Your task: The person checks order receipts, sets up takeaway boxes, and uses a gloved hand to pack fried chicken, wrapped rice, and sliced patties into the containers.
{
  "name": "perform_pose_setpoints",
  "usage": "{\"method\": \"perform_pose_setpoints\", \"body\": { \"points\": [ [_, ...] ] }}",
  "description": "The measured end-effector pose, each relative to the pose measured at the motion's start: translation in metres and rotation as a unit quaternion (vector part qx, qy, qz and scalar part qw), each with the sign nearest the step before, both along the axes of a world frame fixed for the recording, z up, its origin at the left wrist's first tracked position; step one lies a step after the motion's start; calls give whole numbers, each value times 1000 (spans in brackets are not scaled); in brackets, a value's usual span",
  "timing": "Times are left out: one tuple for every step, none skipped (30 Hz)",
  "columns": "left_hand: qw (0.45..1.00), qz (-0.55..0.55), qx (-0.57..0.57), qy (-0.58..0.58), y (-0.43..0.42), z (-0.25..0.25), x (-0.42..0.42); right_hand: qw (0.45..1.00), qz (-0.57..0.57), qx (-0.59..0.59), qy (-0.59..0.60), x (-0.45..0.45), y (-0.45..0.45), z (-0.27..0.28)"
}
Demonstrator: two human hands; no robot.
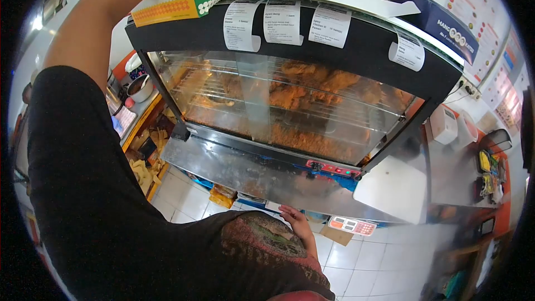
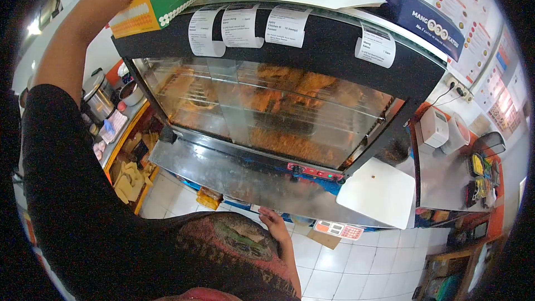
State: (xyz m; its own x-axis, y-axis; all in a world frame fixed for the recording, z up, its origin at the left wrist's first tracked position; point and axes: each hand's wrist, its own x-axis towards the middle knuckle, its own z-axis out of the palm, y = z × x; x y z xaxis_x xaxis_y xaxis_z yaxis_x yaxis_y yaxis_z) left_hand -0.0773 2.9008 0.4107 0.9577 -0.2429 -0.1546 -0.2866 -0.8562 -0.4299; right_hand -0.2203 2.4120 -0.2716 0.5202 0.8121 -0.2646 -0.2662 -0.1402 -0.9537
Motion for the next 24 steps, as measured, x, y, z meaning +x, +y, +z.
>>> {"method": "perform_pose_setpoints", "body": {
  "points": [
    [1000,-12,4,3,1,1,3,1000,-8,-5,15,-2,0,9],
    [999,-34,7,9,3,1,4,1000,-10,-3,14,-3,1,11],
    [999,-52,4,11,5,3,6,1000,-11,-3,18,-5,0,11],
    [997,-70,-11,6,3,1,4,1000,-12,-1,21,-5,0,11],
    [998,31,-36,-42,2,-2,1,999,-22,19,32,-7,0,11],
    [998,30,-35,-45,-1,-3,-1,999,-23,21,29,-8,-1,11],
    [996,73,-16,-56,-1,-2,0,999,-22,17,37,-9,-1,14],
    [991,117,2,-66,-1,-2,1,999,-21,13,45,-9,-1,15],
    [995,56,52,-68,8,-2,4,999,-19,7,29,-9,-2,10],
    [995,55,53,-71,8,1,5,999,-20,9,27,-9,-1,13],
    [998,48,32,-23,8,3,7,999,-18,2,32,-10,-2,16],
    [999,41,10,26,8,4,8,999,-17,-5,38,-11,-3,18],
    [999,41,12,24,10,1,10,999,-20,2,36,-12,-2,15],
    [967,165,-196,8,12,-7,11,999,-20,4,36,-11,-3,12],
    [877,279,-392,-10,14,-11,11,1000,-13,-3,28,-11,-5,10],
    [877,279,-391,-11,4,-13,8,1000,-5,-9,21,-10,-5,10],
    [870,319,-375,-34,-9,-14,5,1000,-4,-8,21,-10,-5,10],
    [860,358,-358,-57,-21,-12,0,1000,0,-5,21,-9,-7,9],
    [860,360,-358,-56,-23,-5,-4,1000,5,-2,22,-10,-8,9],
    [935,300,-186,-32,-25,4,-7,1000,6,-1,22,-10,-9,7],
    [974,227,-9,-7,-28,8,-9,1000,5,-14,21,-10,-10,5],
    [974,228,-9,-8,-25,7,-3,999,4,-27,19,-8,-11,4],
    [964,253,3,-82,-18,4,11,1000,3,-25,17,-5,-11,3],
    [948,278,13,-153,-9,0,23,1000,6,-30,7,-3,-13,3]
  ]
}}
